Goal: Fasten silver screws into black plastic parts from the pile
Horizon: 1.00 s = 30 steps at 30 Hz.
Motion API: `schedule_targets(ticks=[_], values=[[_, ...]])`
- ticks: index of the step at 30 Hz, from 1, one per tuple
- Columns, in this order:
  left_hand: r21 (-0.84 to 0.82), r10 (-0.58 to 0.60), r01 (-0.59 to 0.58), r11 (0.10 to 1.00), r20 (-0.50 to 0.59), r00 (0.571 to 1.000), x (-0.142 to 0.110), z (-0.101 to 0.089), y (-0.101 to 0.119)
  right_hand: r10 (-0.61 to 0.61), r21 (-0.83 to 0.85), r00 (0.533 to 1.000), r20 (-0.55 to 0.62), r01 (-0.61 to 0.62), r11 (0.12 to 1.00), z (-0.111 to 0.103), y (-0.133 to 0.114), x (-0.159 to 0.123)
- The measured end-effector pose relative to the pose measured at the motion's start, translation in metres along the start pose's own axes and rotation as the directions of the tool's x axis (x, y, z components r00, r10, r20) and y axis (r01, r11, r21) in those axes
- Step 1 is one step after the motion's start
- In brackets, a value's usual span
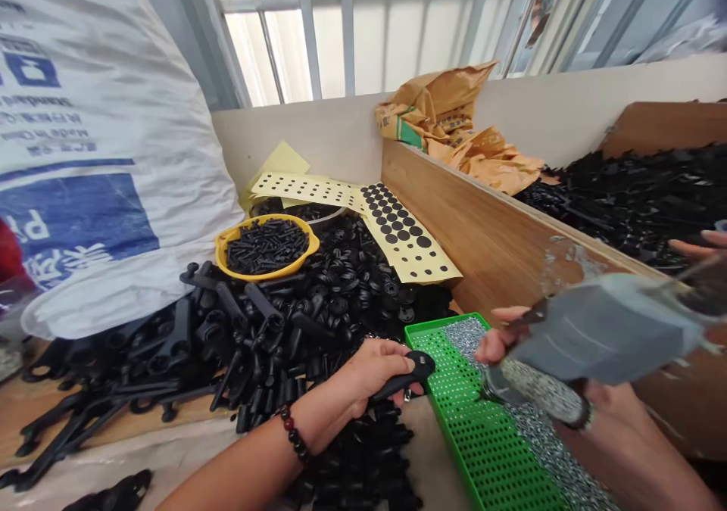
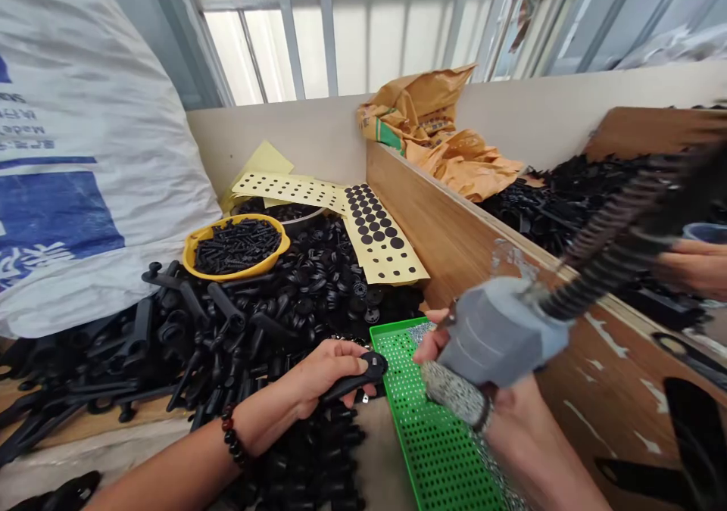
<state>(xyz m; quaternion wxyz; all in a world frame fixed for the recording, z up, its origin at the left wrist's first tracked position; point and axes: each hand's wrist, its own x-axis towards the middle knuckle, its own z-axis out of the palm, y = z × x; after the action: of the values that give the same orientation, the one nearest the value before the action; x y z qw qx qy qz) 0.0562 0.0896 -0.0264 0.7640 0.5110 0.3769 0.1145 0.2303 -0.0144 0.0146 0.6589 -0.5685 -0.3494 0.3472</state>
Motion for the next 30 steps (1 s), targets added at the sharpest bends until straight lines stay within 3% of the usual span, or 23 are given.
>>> schedule_targets(ticks=[5,11,18,30], values=[[0.03,-0.025,0.025,0.999,0.004,1.0,0.012,-0.001,-0.004,0.013,0.186,0.998,0.066,-0.025,0.982,0.031,-0.006,0.024],[0.03,-0.047,0.047,0.998,-0.005,0.999,0.017,-0.001,-0.005,-0.039,0.167,0.999,-0.017,0.041,0.985,0.048,0.016,0.055],[-0.021,-0.086,0.086,0.996,-0.005,0.996,0.018,-0.001,-0.006,-0.081,0.145,0.991,-0.11,0.097,0.985,0.056,0.036,0.073],[-0.045,-0.097,0.095,0.994,-0.031,0.995,0.018,0.002,-0.006,-0.079,0.131,0.989,-0.126,0.096,0.987,0.055,0.045,0.074]])
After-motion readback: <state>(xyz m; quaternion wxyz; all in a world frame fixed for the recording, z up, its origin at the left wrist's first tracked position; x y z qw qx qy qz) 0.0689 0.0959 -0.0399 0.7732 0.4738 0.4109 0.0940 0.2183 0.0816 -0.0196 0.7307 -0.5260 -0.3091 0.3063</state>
